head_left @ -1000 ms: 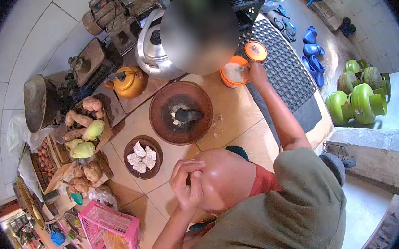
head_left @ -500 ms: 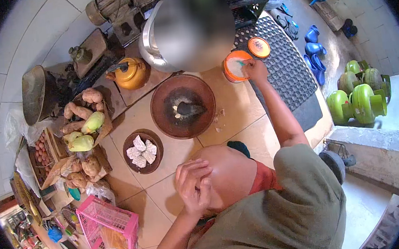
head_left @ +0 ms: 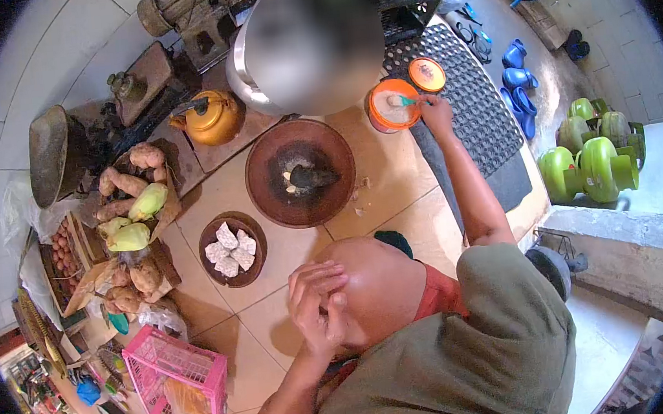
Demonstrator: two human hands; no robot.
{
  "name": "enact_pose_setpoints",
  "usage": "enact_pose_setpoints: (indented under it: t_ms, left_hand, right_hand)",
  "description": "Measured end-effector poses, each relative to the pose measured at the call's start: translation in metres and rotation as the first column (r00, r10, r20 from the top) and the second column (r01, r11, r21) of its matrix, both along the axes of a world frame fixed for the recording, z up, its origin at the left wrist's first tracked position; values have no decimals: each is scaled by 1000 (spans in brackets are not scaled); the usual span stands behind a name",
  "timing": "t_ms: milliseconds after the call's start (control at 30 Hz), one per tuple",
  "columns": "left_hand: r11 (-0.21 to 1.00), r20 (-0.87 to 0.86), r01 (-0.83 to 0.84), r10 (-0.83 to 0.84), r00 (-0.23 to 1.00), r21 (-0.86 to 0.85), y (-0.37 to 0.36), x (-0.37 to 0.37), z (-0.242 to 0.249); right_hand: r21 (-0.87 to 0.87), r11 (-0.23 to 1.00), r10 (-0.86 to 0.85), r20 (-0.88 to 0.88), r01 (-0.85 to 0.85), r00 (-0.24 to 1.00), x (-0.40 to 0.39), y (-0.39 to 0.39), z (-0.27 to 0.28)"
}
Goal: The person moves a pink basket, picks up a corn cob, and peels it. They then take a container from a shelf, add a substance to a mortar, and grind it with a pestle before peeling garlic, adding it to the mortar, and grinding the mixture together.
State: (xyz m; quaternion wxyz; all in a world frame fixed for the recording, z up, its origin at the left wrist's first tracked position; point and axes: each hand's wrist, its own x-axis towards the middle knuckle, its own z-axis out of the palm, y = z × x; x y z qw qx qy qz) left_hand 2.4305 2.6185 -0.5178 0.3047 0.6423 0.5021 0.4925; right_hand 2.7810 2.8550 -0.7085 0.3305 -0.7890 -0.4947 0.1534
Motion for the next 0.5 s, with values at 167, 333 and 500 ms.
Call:
enact_pose_setpoints:
  t_ms: [167, 333, 500]
  left_hand:
    - [999, -8, 33, -33, 999, -2, -1, -2, -1]
    - [1000, 7, 19, -19, 1000, 19, 1, -2, 0]
    - [998, 41, 58, -59, 997, 27, 1, -1, 4]
  right_hand:
    - [29, 998, 68, -193, -64, 979, -16, -12, 31]
    - [192, 934, 355, -418, -301, 836, -70, -11, 10]
    - [199, 824, 564, -380, -530, 733, -162, -21, -19]
